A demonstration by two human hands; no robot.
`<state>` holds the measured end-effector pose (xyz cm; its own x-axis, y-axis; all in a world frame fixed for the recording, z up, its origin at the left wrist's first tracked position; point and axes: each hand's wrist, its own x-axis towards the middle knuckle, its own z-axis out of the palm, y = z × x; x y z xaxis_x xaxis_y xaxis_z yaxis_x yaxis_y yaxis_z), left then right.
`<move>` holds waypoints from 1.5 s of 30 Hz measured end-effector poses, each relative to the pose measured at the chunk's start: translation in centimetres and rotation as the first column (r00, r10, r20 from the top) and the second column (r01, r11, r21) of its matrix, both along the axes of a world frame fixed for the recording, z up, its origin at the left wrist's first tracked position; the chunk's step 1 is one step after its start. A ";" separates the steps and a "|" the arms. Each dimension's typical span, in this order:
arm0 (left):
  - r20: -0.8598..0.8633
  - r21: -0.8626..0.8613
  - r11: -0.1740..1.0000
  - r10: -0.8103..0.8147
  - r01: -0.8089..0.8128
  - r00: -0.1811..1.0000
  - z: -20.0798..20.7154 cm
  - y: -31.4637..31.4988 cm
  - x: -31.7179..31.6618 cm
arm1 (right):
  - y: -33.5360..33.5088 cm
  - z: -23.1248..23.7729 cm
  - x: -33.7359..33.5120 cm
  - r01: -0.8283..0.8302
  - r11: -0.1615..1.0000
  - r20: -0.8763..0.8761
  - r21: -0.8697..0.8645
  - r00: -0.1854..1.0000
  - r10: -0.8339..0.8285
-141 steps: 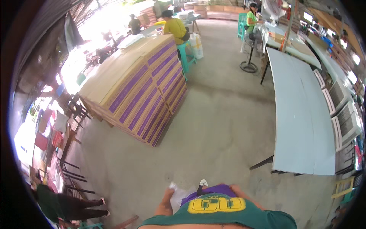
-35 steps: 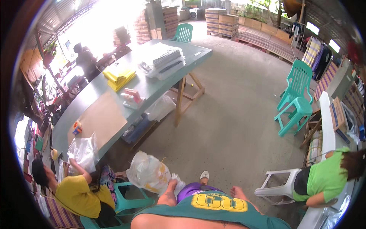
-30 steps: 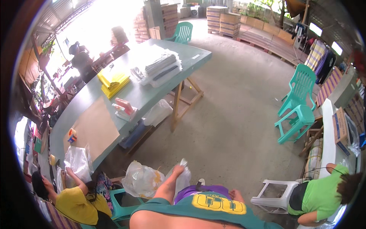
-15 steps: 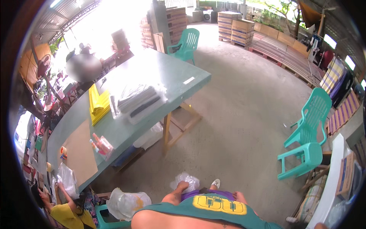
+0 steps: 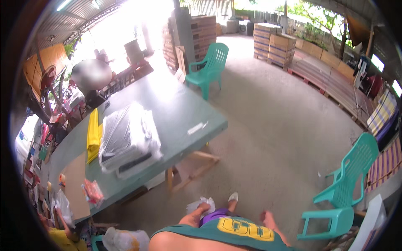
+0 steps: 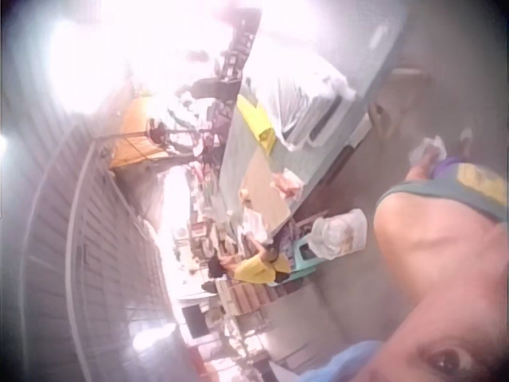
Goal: The person places black and white illustration boards into individual clear plastic bags, folds the tops over, and stacks them on a table.
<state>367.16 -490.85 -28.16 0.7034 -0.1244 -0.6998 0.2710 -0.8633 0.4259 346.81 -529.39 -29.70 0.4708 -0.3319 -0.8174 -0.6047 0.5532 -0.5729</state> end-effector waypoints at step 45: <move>0.268 -0.039 0.663 0.727 -0.747 0.632 4.2 -23.5 89.0 | -28.0 0.9 112.8 -0.489 0.863 -0.129 0.129 0.854 0.503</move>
<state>456.17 -514.32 -23.99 0.6814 0.5521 -0.4806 0.7287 -0.4503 0.5160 459.57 -557.40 -28.82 0.4202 -0.0107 -0.9074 -0.8881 0.2002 -0.4137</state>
